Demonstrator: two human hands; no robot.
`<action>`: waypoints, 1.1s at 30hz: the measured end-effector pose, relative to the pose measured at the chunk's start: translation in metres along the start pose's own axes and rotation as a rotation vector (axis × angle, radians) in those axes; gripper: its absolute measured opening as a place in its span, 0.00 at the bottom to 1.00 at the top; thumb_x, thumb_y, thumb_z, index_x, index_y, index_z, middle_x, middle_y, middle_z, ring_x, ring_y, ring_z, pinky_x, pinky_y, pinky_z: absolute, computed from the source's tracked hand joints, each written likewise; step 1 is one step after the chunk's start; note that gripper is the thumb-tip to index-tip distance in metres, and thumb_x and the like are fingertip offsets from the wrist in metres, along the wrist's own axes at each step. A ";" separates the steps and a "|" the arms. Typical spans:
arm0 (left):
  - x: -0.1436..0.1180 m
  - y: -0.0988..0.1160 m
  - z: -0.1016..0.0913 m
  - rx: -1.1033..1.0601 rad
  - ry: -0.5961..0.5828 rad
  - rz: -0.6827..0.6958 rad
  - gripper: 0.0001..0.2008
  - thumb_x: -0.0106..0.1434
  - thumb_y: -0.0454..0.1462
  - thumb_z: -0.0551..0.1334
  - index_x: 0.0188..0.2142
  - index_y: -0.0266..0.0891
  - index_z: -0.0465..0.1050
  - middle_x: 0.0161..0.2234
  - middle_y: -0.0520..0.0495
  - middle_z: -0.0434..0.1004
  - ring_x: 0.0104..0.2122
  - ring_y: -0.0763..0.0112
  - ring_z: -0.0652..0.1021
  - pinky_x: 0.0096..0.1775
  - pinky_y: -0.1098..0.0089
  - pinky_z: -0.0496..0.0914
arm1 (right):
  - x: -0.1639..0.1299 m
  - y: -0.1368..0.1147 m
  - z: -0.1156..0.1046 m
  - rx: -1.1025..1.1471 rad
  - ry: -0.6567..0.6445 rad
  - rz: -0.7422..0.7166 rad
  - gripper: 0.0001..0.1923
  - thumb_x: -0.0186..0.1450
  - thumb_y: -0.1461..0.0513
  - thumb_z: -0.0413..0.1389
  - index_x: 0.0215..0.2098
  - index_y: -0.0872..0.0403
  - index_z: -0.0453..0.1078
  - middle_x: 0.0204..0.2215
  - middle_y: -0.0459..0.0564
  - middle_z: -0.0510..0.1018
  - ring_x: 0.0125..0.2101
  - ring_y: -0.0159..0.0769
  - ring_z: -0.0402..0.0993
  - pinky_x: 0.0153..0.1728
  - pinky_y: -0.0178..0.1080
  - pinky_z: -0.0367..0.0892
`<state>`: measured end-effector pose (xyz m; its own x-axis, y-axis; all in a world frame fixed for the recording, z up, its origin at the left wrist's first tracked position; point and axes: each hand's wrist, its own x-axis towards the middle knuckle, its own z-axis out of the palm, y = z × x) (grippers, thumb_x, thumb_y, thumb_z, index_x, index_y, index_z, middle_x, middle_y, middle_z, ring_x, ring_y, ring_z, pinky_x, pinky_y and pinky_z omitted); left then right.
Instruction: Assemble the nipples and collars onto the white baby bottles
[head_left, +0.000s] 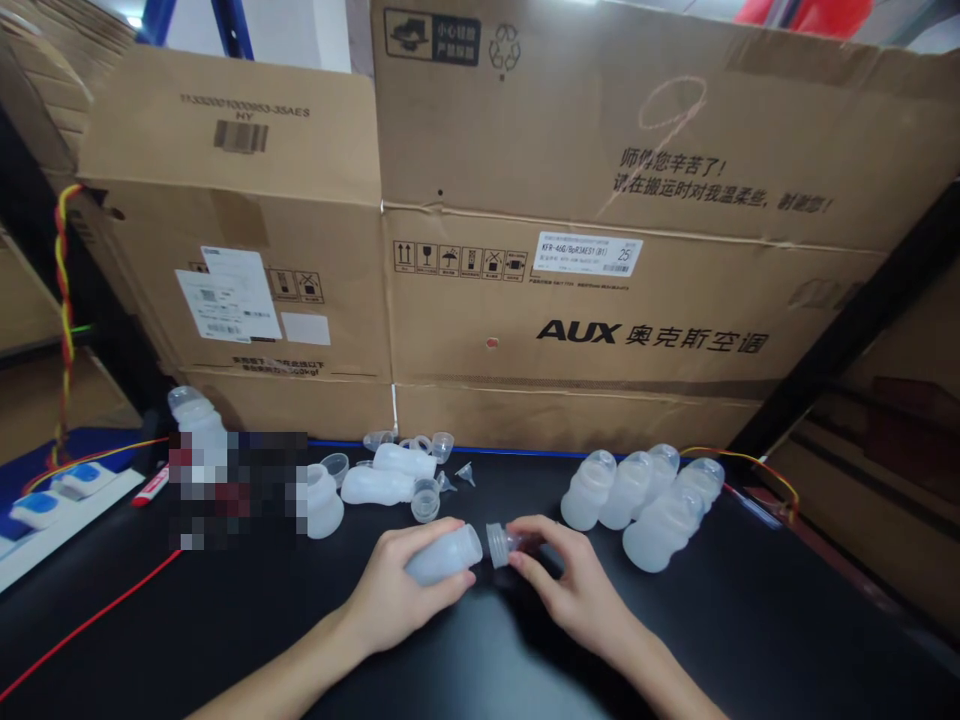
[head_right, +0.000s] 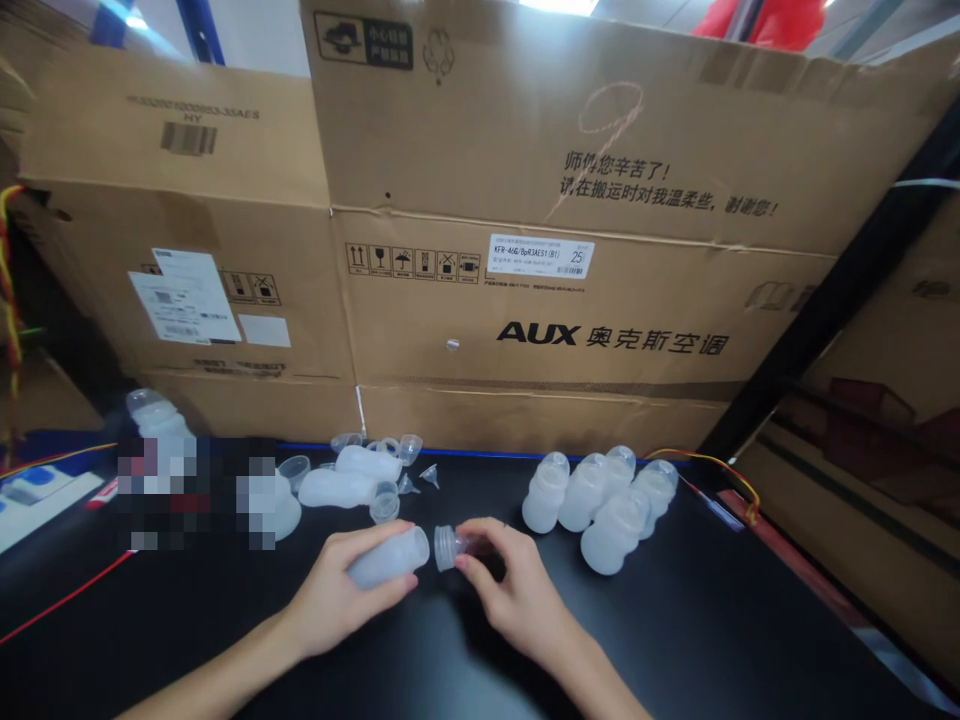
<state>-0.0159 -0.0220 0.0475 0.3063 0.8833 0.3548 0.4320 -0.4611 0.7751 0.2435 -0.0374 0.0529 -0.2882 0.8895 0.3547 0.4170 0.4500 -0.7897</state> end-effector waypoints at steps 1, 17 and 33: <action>0.000 0.000 0.000 -0.002 -0.017 0.011 0.21 0.59 0.43 0.73 0.51 0.42 0.82 0.46 0.48 0.87 0.41 0.64 0.86 0.46 0.72 0.80 | 0.000 0.000 -0.001 0.003 0.012 -0.017 0.13 0.74 0.54 0.57 0.50 0.54 0.74 0.42 0.52 0.81 0.41 0.37 0.78 0.47 0.38 0.74; -0.003 -0.002 -0.002 0.118 -0.132 0.171 0.24 0.59 0.45 0.74 0.54 0.47 0.80 0.47 0.47 0.87 0.40 0.64 0.86 0.46 0.70 0.79 | -0.005 -0.015 0.004 -0.196 -0.101 -0.143 0.12 0.76 0.55 0.54 0.40 0.53 0.74 0.35 0.50 0.77 0.36 0.36 0.72 0.40 0.38 0.67; -0.003 0.001 -0.003 0.166 -0.143 0.212 0.24 0.58 0.44 0.74 0.54 0.45 0.80 0.45 0.46 0.87 0.37 0.65 0.86 0.44 0.70 0.80 | -0.006 -0.012 0.006 -0.038 -0.115 -0.270 0.14 0.76 0.66 0.49 0.56 0.50 0.71 0.47 0.53 0.75 0.46 0.35 0.74 0.48 0.37 0.70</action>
<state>-0.0189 -0.0248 0.0489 0.5158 0.7508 0.4126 0.4748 -0.6514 0.5917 0.2351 -0.0489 0.0573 -0.4881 0.7234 0.4883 0.3432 0.6735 -0.6547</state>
